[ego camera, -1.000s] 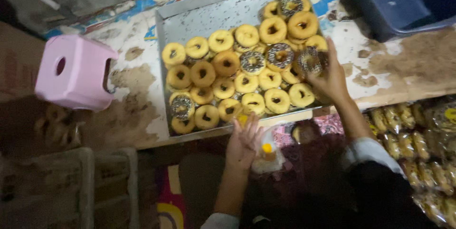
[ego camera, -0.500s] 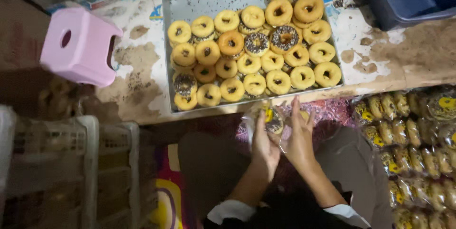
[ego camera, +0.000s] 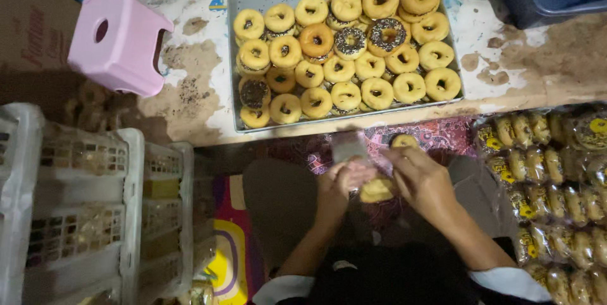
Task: The person picks donuts from a metal tray and places them into small plastic bags. They then seal the bags and set them aside on the table. The process is repeated for multiple donuts.
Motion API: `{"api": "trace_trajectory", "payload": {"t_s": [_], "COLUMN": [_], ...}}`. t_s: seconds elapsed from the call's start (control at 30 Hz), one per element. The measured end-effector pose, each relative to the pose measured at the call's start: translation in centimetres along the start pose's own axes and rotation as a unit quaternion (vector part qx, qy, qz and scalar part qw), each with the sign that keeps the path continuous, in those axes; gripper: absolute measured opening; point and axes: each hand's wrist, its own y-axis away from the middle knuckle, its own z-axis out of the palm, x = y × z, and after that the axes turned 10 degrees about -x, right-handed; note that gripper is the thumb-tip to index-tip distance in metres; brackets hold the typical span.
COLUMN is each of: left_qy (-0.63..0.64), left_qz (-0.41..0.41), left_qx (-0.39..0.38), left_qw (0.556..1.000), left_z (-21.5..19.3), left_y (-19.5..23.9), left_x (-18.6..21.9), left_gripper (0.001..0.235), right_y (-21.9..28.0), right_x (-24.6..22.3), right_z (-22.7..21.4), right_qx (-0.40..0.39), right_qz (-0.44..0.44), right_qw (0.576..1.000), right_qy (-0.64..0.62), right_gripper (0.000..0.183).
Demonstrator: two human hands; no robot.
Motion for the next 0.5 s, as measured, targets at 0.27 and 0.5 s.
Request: {"api": "trace_trajectory", "payload": {"t_s": [0.27,0.5], "left_qy": [-0.245,-0.458], "left_qz": [0.041,0.023], "left_qx": [-0.099,-0.173], "left_qw": [0.964,0.872], "left_z": [3.2,-1.2], "left_y": [5.2,8.5], "left_x": [2.5,6.2], "left_gripper": [0.034,0.018], "right_y": [2.5,0.2], "right_x": [-2.2,1.3], "right_z": [-2.2,-3.1], "right_qx": [-0.136,-0.317], "right_qz": [-0.188,0.143], "right_qw": [0.958,0.936], "right_qy": [0.170,0.061], "right_gripper": [0.039,0.029]}}
